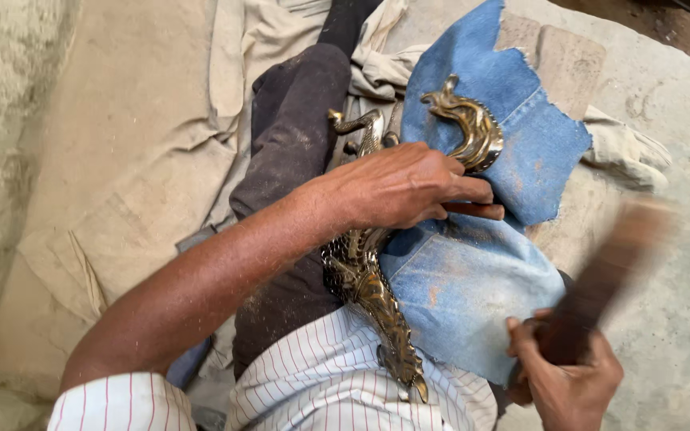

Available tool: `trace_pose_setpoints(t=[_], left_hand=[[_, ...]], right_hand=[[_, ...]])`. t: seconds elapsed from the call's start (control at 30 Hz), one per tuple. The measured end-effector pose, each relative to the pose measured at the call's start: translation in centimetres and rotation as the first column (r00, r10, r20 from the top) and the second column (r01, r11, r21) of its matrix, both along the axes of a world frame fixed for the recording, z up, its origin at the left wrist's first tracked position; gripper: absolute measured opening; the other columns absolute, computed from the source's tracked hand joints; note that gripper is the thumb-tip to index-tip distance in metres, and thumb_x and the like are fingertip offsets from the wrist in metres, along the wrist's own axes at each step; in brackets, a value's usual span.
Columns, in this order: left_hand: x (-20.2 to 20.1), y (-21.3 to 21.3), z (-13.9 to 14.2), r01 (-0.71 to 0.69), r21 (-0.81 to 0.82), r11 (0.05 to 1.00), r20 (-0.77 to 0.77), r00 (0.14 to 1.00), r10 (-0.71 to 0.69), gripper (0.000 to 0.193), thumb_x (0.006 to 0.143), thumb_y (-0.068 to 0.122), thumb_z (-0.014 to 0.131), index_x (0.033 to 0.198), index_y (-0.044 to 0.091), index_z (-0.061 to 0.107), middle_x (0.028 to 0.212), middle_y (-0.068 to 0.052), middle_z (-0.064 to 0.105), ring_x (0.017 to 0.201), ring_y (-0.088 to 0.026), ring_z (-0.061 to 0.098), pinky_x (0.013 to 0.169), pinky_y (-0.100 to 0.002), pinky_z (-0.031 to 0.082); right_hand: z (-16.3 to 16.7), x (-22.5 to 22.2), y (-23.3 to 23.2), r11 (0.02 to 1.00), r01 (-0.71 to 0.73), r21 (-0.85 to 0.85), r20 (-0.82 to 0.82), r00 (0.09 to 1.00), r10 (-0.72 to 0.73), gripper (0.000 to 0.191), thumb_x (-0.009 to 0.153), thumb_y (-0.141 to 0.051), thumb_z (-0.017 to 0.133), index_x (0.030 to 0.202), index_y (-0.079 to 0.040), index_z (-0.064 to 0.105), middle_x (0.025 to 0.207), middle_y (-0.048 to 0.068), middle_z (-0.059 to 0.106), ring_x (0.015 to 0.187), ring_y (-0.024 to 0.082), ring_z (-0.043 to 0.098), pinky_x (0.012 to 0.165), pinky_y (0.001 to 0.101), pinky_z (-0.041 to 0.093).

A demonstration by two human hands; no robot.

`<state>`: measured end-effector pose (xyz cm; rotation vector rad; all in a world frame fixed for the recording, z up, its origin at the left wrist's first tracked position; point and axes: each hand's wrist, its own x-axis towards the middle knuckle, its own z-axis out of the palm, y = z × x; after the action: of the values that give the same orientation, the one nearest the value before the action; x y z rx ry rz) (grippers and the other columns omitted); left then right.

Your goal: The person sits on the ground with a brass horse figurine on their lap over a denim cloth. They hold a chisel against the figurine's surface and strike it with a wooden mallet, repositioning the chisel repeatedly to work different areas of the sculpture's body and mane.

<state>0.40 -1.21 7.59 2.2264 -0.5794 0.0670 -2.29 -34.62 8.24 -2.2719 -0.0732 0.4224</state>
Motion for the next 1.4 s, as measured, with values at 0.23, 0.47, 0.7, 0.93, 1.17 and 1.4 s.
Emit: trace_pose_setpoints(t=[0.23, 0.47, 0.7, 0.93, 1.17, 1.4], left_hand=[[-0.7, 1.4, -0.3, -0.052, -0.123, 0.991, 0.090, 0.994, 0.064, 0.053, 0.087, 0.011, 0.081, 0.135, 0.018, 0.061, 0.113, -0.006, 0.074, 0.096, -0.025, 0.075, 0.084, -0.037, 0.063], [-5.4, 3.2, -2.2, -0.364, -0.287, 0.886, -0.034, 0.928, 0.370, 0.045, 0.093, 0.016, 0.079, 0.135, 0.020, 0.065, 0.112, -0.003, 0.075, 0.096, -0.013, 0.076, 0.087, -0.029, 0.068], [-3.5, -0.4, -3.6, -0.150, -0.170, 0.974, -0.024, 0.989, 0.148, 0.028, 0.100, 0.020, 0.075, 0.127, 0.023, 0.070, 0.098, 0.002, 0.076, 0.084, -0.013, 0.073, 0.081, -0.030, 0.066], [-1.5, 0.3, -1.3, 0.011, -0.119, 0.993, 0.069, 0.998, -0.003, 0.042, 0.085, 0.009, 0.078, 0.123, 0.012, 0.062, 0.106, -0.008, 0.075, 0.095, -0.032, 0.074, 0.079, -0.044, 0.061], [-1.9, 0.4, -0.4, 0.035, -0.052, 0.998, 0.020, 0.999, -0.034, 0.036, 0.092, 0.016, 0.076, 0.126, 0.020, 0.066, 0.096, -0.007, 0.072, 0.087, -0.030, 0.074, 0.073, -0.046, 0.059], [-2.0, 0.2, -1.3, 0.012, -0.088, 0.996, 0.059, 0.998, -0.006, 0.039, 0.095, 0.021, 0.068, 0.134, 0.023, 0.063, 0.097, -0.004, 0.069, 0.082, -0.023, 0.073, 0.071, -0.037, 0.062]], right_hand=[[-0.8, 0.6, -0.2, 0.989, 0.016, -0.150, -0.198, 0.979, -0.046, 0.028, 0.077, 0.000, 0.084, 0.100, 0.004, 0.069, 0.070, 0.015, 0.071, 0.060, 0.020, 0.066, 0.055, 0.0356, 0.055], [-2.5, -0.6, -1.8, 0.947, 0.280, 0.157, -0.360, 0.909, -0.210, 0.033, 0.079, 0.004, 0.079, 0.108, 0.009, 0.063, 0.075, 0.018, 0.069, 0.060, 0.023, 0.064, 0.051, 0.0359, 0.051], [0.1, -0.9, -2.7, 0.957, -0.040, 0.287, -0.002, 0.999, 0.042, 0.044, 0.083, 0.003, 0.071, 0.124, 0.003, 0.055, 0.087, 0.016, 0.070, 0.080, 0.021, 0.073, 0.079, 0.0365, 0.061], [-0.3, -2.1, -2.4, 0.894, 0.024, 0.448, -0.193, 0.979, 0.070, 0.051, 0.083, 0.004, 0.081, 0.126, 0.003, 0.053, 0.085, 0.020, 0.069, 0.074, 0.027, 0.072, 0.066, 0.0417, 0.060], [0.5, -2.1, -1.9, 0.892, -0.442, -0.098, 0.167, 0.876, 0.452, 0.033, 0.077, -0.007, 0.088, 0.098, -0.001, 0.064, 0.074, 0.006, 0.071, 0.070, 0.015, 0.074, 0.079, 0.0353, 0.055], [1.5, -1.7, -0.2, 0.924, -0.127, -0.362, 0.128, 0.974, 0.184, 0.050, 0.072, -0.017, 0.088, 0.113, 0.000, 0.064, 0.074, 0.008, 0.071, 0.063, 0.016, 0.070, 0.064, 0.0312, 0.057]])
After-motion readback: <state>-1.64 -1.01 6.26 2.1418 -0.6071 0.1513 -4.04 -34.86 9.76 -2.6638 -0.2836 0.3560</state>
